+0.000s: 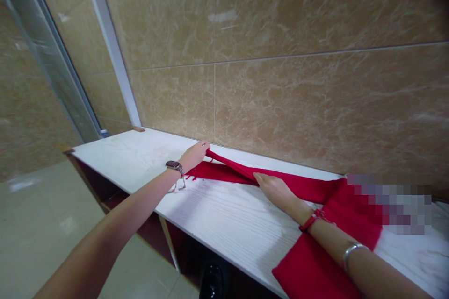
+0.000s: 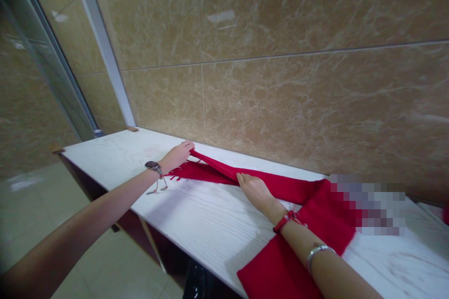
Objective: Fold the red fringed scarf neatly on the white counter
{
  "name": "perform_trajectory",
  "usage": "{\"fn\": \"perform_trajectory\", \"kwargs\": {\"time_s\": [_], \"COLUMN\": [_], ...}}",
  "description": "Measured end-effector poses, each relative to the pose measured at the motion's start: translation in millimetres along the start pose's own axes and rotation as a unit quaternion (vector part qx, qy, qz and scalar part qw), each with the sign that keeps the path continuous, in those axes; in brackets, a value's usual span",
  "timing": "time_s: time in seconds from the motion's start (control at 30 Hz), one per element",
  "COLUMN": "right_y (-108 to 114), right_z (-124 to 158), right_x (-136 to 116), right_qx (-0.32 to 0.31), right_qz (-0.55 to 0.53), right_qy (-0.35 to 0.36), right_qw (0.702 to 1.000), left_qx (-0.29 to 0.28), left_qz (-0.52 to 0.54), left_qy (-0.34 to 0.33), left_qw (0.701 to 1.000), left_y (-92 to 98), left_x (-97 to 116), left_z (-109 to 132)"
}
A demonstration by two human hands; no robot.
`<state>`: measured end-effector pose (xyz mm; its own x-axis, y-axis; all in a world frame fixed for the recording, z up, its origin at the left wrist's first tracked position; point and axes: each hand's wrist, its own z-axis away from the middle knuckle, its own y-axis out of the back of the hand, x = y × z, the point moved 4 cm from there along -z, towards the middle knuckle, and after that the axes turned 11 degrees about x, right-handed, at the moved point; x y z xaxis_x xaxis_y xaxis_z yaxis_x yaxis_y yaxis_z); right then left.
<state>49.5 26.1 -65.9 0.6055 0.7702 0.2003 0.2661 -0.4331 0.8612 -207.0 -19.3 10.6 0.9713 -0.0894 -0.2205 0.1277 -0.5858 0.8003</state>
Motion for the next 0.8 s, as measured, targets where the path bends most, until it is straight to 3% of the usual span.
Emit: {"fn": "perform_trajectory", "kwargs": {"time_s": [0.13, 0.3, 0.47, 0.63, 0.8], "right_y": [-0.7, 0.9, 7.7, -12.4, -15.3], "right_z": [-3.2, -9.8, -5.8, 9.9, 14.7], "right_x": [16.2, 32.6, 51.7, 59.8, 62.5], "right_qx": [-0.014, -0.027, 0.124, 0.025, -0.012], "right_qz": [0.0, -0.025, 0.0, -0.097, -0.142], "right_qy": [-0.045, -0.004, 0.027, 0.078, 0.061], "right_qw": [0.999, 0.999, 0.992, 0.992, 0.988], "left_qx": [-0.031, -0.095, 0.024, -0.037, -0.08], "left_qz": [-0.031, -0.078, -0.117, -0.088, -0.052], "left_qy": [-0.025, -0.141, -0.124, -0.157, -0.122], "left_qw": [0.999, 0.982, 0.985, 0.983, 0.988], "left_y": [-1.9, 0.4, 5.4, -30.9, -35.3], "left_x": [-5.2, -10.5, -7.2, 4.4, -9.2], "left_z": [-8.9, -11.3, 3.4, 48.7, 56.9]}}
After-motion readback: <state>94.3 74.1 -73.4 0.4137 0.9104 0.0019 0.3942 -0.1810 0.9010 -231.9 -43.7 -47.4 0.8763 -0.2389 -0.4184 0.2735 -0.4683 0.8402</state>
